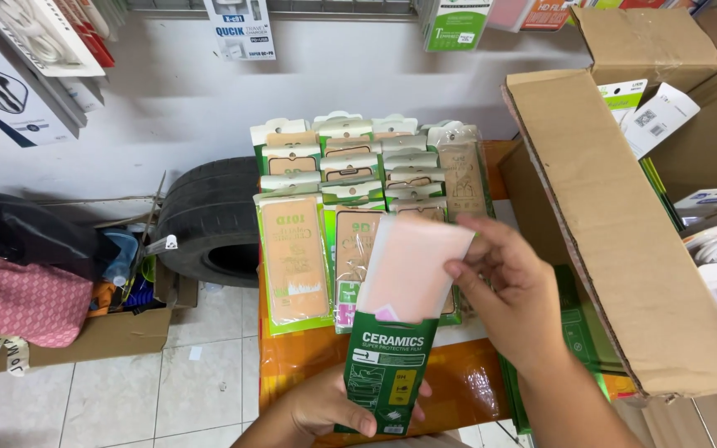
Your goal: Sort and inspect mobile phone screen protectors from their packaging.
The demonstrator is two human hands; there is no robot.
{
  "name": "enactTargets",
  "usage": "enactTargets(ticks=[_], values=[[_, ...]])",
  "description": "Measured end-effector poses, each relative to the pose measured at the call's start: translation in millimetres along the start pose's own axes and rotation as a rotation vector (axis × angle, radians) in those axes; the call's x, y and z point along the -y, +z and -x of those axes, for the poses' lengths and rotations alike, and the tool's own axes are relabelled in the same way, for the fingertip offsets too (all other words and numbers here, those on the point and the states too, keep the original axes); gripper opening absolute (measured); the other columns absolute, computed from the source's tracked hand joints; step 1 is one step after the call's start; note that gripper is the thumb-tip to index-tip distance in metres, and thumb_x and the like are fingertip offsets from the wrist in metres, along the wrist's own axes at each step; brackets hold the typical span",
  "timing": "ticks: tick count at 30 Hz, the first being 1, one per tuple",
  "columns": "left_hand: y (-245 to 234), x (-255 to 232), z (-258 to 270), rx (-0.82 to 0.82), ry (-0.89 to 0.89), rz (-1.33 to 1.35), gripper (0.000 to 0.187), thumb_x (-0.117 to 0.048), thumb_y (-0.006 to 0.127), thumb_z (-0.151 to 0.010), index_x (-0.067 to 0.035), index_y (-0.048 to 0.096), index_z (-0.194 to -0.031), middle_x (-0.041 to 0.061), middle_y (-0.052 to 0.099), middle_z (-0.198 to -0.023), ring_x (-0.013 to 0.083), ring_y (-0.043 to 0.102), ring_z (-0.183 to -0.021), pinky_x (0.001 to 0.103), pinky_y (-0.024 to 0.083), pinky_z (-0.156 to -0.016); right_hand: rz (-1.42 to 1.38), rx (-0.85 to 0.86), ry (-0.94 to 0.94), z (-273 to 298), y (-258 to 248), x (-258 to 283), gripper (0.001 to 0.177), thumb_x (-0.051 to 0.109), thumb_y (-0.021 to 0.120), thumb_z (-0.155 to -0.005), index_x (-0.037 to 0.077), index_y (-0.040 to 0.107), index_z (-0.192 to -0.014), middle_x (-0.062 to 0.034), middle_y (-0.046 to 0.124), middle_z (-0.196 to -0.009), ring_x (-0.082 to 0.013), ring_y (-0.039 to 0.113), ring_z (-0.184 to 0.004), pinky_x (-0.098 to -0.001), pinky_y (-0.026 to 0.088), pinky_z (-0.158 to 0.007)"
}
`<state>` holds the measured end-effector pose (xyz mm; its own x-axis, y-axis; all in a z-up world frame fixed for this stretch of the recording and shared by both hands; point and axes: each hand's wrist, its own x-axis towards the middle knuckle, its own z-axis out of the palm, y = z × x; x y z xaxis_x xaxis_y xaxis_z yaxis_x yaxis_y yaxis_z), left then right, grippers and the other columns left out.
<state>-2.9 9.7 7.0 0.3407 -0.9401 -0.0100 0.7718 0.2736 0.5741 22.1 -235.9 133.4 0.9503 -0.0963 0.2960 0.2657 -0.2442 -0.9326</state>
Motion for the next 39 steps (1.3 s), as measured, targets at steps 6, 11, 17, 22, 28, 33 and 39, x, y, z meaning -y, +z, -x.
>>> enactTargets(ticks=[6, 11, 17, 22, 28, 33, 39], values=[[2.9, -4.5, -0.7, -0.025, -0.034, 0.004, 0.097, -0.023, 0.094, -0.075, -0.003, 0.043, -0.155, 0.016, 0.057, -0.147, 0.0287, 0.061, -0.131, 0.044, 0.050, -0.111, 0.401, 0.093, -0.152, 6.9, 1.3, 9.4, 0.032, -0.002, 0.080, -0.082, 0.006, 0.075, -0.113, -0.0040, 0.075, -0.094, -0.0135, 0.072, -0.081, -0.0266, 0.057, -0.071], [0.3, -0.8, -1.5, -0.034, -0.005, 0.012, 0.099, -0.025, 0.094, -0.075, -0.002, 0.042, -0.156, 0.017, 0.058, -0.146, 0.0301, 0.061, -0.130, 0.045, 0.050, -0.111, 0.440, 0.103, -0.288, 7.3, 2.0, 12.6, 0.029, -0.001, 0.080, -0.077, 0.008, 0.076, -0.103, -0.0072, 0.073, -0.110, -0.0213, 0.071, -0.100, -0.0296, 0.059, -0.079], [4.6, -7.4, -2.0, -0.025, -0.027, -0.002, 0.100, -0.025, 0.094, -0.075, -0.003, 0.041, -0.156, 0.016, 0.058, -0.146, 0.0301, 0.061, -0.131, 0.045, 0.050, -0.110, 0.552, 0.123, -0.426, 8.8, -3.5, 15.7, 0.031, -0.002, 0.080, -0.068, 0.013, 0.080, -0.096, -0.0044, 0.073, -0.118, -0.0289, 0.063, -0.118, -0.0385, 0.054, -0.096], [5.0, -9.2, -2.5, -0.033, -0.054, 0.020, 0.100, -0.025, 0.094, -0.074, -0.001, 0.042, -0.155, 0.017, 0.059, -0.145, 0.0304, 0.062, -0.132, 0.045, 0.051, -0.110, 0.589, 0.107, -0.448, 9.6, -0.1, 17.5, 0.033, -0.002, 0.080, -0.067, 0.015, 0.081, -0.095, -0.0054, 0.072, -0.120, -0.0310, 0.061, -0.123, -0.0402, 0.052, -0.100], [-1.9, -2.1, -3.2, 0.014, -0.003, 0.003, 0.096, -0.027, 0.095, -0.076, -0.001, 0.045, -0.154, 0.017, 0.059, -0.146, 0.0307, 0.062, -0.130, 0.046, 0.051, -0.111, 0.679, 0.071, -0.482, 8.5, 2.9, 16.7, 0.037, -0.004, 0.078, -0.065, 0.016, 0.082, -0.096, -0.0054, 0.072, -0.119, -0.0328, 0.059, -0.123, -0.0416, 0.052, -0.101], [-1.3, -4.4, -4.5, 0.024, 0.001, 0.032, 0.094, -0.029, 0.094, -0.076, 0.000, 0.047, -0.152, 0.016, 0.060, -0.144, 0.0304, 0.064, -0.127, 0.046, 0.051, -0.109, 0.758, 0.069, -0.546, 7.1, 5.2, 17.8, 0.037, -0.002, 0.079, -0.066, 0.018, 0.081, -0.098, -0.0072, 0.067, -0.128, -0.0378, 0.054, -0.130, -0.0464, 0.048, -0.106], [-2.3, -0.7, -3.7, 0.045, 0.019, 0.022, 0.092, -0.026, 0.094, -0.078, 0.001, 0.047, -0.152, 0.019, 0.060, -0.144, 0.0321, 0.063, -0.129, 0.047, 0.050, -0.112, 0.708, 0.176, -0.481, 8.4, 13.4, 17.3, 0.045, -0.006, 0.073, -0.066, 0.014, 0.078, -0.107, -0.0108, 0.062, -0.135, -0.0413, 0.048, -0.136, -0.0489, 0.045, -0.109]])
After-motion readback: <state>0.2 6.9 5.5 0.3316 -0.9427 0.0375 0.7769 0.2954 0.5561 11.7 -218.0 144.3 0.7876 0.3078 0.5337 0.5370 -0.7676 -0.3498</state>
